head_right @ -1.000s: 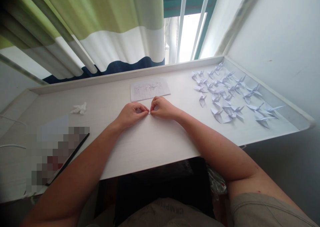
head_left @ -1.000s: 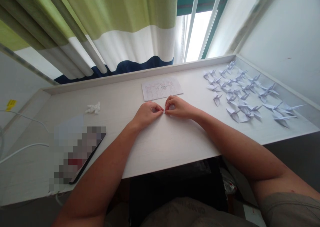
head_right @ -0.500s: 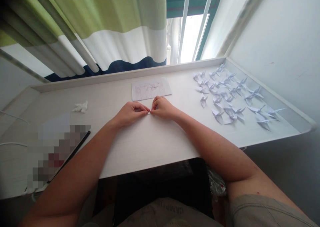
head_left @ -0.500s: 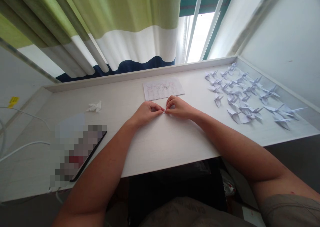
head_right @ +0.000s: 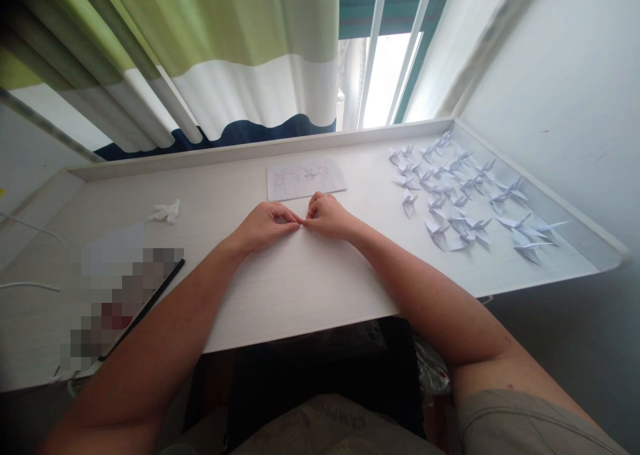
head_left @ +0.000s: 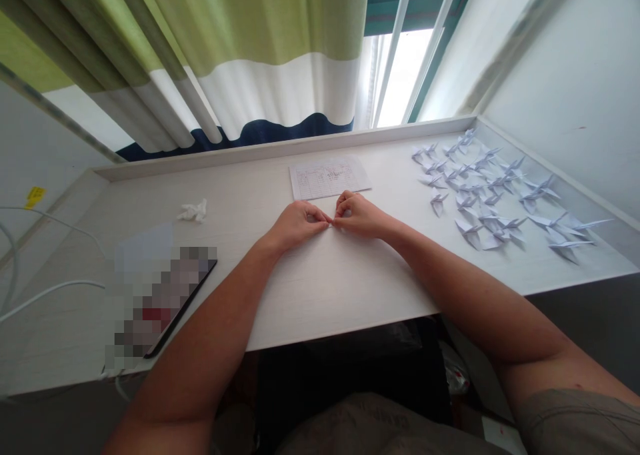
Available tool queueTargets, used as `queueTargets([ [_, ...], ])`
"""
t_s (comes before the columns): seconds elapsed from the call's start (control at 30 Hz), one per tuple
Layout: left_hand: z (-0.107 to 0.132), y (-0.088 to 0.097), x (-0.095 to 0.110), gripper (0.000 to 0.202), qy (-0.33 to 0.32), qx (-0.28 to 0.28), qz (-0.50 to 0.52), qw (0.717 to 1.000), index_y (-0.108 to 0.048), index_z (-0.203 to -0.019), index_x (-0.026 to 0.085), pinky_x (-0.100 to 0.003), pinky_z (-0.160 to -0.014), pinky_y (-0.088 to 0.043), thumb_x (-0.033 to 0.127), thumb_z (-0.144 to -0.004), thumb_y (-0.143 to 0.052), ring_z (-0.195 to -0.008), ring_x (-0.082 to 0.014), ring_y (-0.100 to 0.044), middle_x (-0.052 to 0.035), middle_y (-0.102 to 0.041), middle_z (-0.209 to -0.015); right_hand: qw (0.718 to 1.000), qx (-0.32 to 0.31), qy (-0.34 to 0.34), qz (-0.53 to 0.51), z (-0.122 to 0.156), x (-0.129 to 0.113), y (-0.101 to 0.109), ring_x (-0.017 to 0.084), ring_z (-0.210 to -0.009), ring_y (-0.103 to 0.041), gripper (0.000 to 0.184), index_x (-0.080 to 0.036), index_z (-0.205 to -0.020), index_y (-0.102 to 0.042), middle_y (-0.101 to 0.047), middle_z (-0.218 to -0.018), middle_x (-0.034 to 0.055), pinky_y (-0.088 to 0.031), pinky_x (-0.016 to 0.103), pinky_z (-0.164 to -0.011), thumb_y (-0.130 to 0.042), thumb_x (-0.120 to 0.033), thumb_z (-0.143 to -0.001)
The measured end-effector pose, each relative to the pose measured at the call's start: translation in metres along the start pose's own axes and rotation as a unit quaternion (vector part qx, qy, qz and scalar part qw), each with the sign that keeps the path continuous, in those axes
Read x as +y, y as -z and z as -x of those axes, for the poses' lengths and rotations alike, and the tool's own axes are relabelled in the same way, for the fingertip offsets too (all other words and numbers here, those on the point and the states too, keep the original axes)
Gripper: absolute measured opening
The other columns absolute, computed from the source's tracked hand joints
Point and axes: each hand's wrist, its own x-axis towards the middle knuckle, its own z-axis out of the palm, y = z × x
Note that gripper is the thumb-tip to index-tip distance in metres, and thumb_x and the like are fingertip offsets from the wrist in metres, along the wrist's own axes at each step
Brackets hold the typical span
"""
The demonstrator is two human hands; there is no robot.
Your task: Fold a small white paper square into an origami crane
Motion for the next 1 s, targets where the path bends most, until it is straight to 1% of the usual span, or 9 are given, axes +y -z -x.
queueTargets([
  [0.07,0.0,0.0,0.001,0.011,0.004,-0.004,0.005,1.0,-0.085,-0.077,0.023,-0.038,-0.093,-0.058,0.026,-0.08,-0.075,-0.096,-0.0252,-0.076,-0.0061,-0.084,-0.096,0.999,-0.014,0.003,-0.038,0.002,0.0,0.006,0.02,-0.091,-0.065,0.013,-0.018,-0.068,-0.071,-0.069,-0.109,0.0084,-0.049,0.034,-0.085,-0.072,-0.016,-0.08],
  [0.2,0.0,0.0,0.001,0.011,0.009,-0.01,0.014,1.0,-0.085,-0.077,0.023,-0.036,-0.09,-0.059,0.025,-0.08,-0.074,-0.096,-0.0241,-0.077,-0.0062,-0.084,-0.097,0.996,-0.023,-0.004,-0.084,0.005,0.002,0.014,0.019,-0.086,-0.066,0.015,-0.018,-0.067,-0.069,-0.072,-0.105,0.0067,-0.049,0.033,-0.079,-0.071,-0.021,-0.082],
  [0.37,0.0,-0.001,0.0,0.011,0.008,-0.009,0.015,1.0,-0.085,-0.077,0.023,-0.035,-0.088,-0.059,0.025,-0.08,-0.074,-0.095,-0.0239,-0.077,-0.0063,-0.084,-0.095,0.998,-0.008,0.002,-0.055,0.003,0.001,0.007,0.02,-0.09,-0.066,0.011,-0.019,-0.067,-0.072,-0.07,-0.108,0.0079,-0.051,0.033,-0.083,-0.076,-0.018,-0.077],
  [0.47,-0.001,-0.002,0.0,0.011,0.011,-0.011,0.021,1.0,-0.084,-0.076,0.023,-0.035,-0.087,-0.059,0.026,-0.08,-0.075,-0.094,-0.0236,-0.077,-0.0063,-0.084,-0.095,0.999,-0.002,0.005,-0.039,0.002,0.0,0.003,0.02,-0.089,-0.064,0.012,-0.019,-0.066,-0.072,-0.068,-0.107,0.0084,-0.051,0.033,-0.084,-0.075,-0.015,-0.076],
  [0.63,0.001,0.002,-0.002,0.011,0.005,-0.015,0.031,0.999,-0.084,-0.077,0.022,-0.036,-0.089,-0.059,0.029,-0.08,-0.076,-0.095,-0.0241,-0.077,-0.0071,-0.084,-0.097,0.999,-0.015,-0.002,-0.032,0.0,0.0,0.002,0.019,-0.087,-0.062,0.013,-0.018,-0.066,-0.072,-0.066,-0.109,0.0086,-0.051,0.032,-0.083,-0.072,-0.013,-0.077],
  [0.73,0.0,0.005,-0.005,0.014,0.003,-0.012,0.055,0.998,-0.084,-0.084,0.02,-0.037,-0.086,-0.059,0.032,-0.08,-0.077,-0.091,-0.023,-0.075,-0.0087,-0.083,-0.102,0.999,-0.015,-0.009,-0.035,0.0,0.0,0.003,0.019,-0.086,-0.062,0.012,-0.018,-0.066,-0.071,-0.065,-0.11,0.0084,-0.051,0.032,-0.083,-0.075,-0.016,-0.077],
  [0.83,-0.001,0.003,-0.009,0.02,0.014,0.01,0.045,0.999,-0.082,-0.095,0.018,-0.036,-0.085,-0.057,0.033,-0.085,-0.073,-0.086,-0.0209,-0.072,-0.0091,-0.082,-0.103,0.999,-0.017,-0.014,-0.041,-0.001,0.001,0.002,0.019,-0.085,-0.062,0.013,-0.018,-0.065,-0.07,-0.066,-0.111,0.0081,-0.052,0.033,-0.084,-0.076,-0.018,-0.076],
  [0.9,-0.002,0.001,-0.011,0.024,0.016,0.023,0.011,1.0,-0.082,-0.101,0.019,-0.038,-0.088,-0.056,0.036,-0.088,-0.072,-0.089,-0.0219,-0.071,-0.0091,-0.081,-0.104,0.999,-0.02,-0.018,-0.048,-0.002,0.002,0.002,0.018,-0.085,-0.062,0.013,-0.018,-0.064,-0.07,-0.066,-0.113,0.0079,-0.052,0.032,-0.083,-0.076,-0.017,-0.076],
  [1.0,-0.002,-0.003,-0.012,0.025,-0.006,0.016,-0.027,0.999,-0.082,-0.105,0.022,-0.042,-0.099,-0.054,0.038,-0.086,-0.077,-0.105,-0.0258,-0.068,-0.0092,-0.079,-0.112,0.998,-0.022,-0.02,-0.054,-0.004,0.003,0.001,0.018,-0.086,-0.062,0.014,-0.018,-0.063,-0.07,-0.066,-0.113,0.0081,-0.051,0.031,-0.081,-0.075,-0.015,-0.075],
])
